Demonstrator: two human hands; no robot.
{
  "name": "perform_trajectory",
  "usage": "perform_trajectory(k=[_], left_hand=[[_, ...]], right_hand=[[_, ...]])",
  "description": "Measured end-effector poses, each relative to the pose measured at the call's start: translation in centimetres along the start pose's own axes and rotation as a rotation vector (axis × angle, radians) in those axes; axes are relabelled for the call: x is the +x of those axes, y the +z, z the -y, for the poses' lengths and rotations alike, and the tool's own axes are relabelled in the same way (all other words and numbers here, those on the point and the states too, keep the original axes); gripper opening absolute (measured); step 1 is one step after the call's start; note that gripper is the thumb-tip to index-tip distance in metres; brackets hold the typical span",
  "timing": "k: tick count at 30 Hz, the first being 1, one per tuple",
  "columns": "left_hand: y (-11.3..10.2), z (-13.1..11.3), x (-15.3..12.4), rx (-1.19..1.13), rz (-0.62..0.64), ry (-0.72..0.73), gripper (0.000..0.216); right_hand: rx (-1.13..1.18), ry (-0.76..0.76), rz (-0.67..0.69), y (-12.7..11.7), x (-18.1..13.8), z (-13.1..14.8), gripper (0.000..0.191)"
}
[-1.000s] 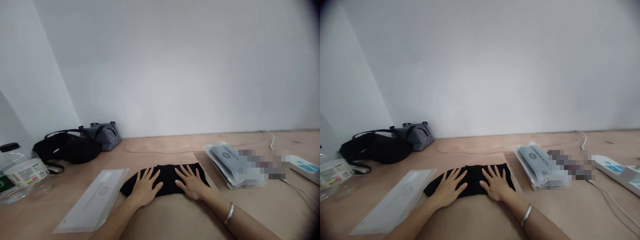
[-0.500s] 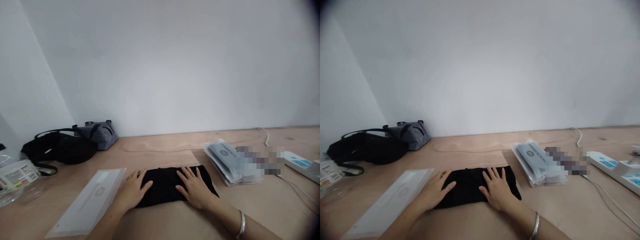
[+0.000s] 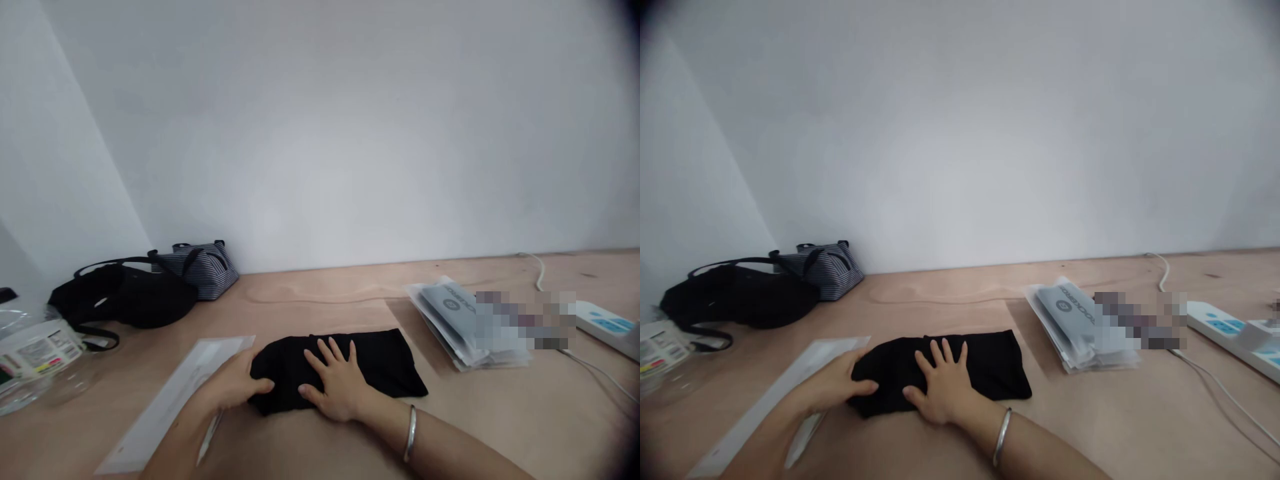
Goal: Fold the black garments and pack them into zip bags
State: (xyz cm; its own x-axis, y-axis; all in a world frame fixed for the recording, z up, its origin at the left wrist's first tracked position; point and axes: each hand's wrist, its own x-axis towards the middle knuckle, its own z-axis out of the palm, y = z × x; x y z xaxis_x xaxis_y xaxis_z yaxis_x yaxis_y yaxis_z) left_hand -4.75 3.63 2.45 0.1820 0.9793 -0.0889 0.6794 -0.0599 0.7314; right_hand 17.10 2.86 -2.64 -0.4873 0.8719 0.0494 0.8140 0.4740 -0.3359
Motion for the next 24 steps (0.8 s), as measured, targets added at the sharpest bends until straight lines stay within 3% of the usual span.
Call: perform_trajectory(k=[5, 7, 9, 13, 16, 19, 24], left_hand=[[2.5, -1.1, 1.2, -0.163, -0.412, 0.081, 0.049], [4.3, -1.7, 1.5, -0.298, -0.510, 0.157, 0.059], [6.0, -2.2, 1.4, -0.426, -0.527, 0.222, 0.060], [8.3, -2.8, 0.9, -0.403, -0.476, 0.315, 0.034], [9.0, -3.2, 0.4, -0.148, -0.455, 0.501, 0.024], [9.5, -3.7, 0.2, 0.119, -0.315, 0.684, 0.029], [9.5, -4.3, 0.0, 0.424, 0.050, 0.712, 0.043]], right_hand=[[0.025, 0.010, 0.017, -0.2, 0.2, 0.4, 0.068], [0.078, 0.001, 0.045, -0.6, 0.1, 0.1, 0.069], [0.174, -0.021, 0.021, -1.4, -0.1, -0.7, 0.067], [0.282, 0.000, -0.228, -3.8, -1.5, -3.7, 0.037], [0.132, 0.215, -0.357, -5.5, -3.1, -6.3, 0.028], [0.014, 0.446, -0.371, -6.3, -4.1, -8.5, 0.042], [0.155, 0.576, -0.276, -5.7, -4.5, -10.2, 0.070]])
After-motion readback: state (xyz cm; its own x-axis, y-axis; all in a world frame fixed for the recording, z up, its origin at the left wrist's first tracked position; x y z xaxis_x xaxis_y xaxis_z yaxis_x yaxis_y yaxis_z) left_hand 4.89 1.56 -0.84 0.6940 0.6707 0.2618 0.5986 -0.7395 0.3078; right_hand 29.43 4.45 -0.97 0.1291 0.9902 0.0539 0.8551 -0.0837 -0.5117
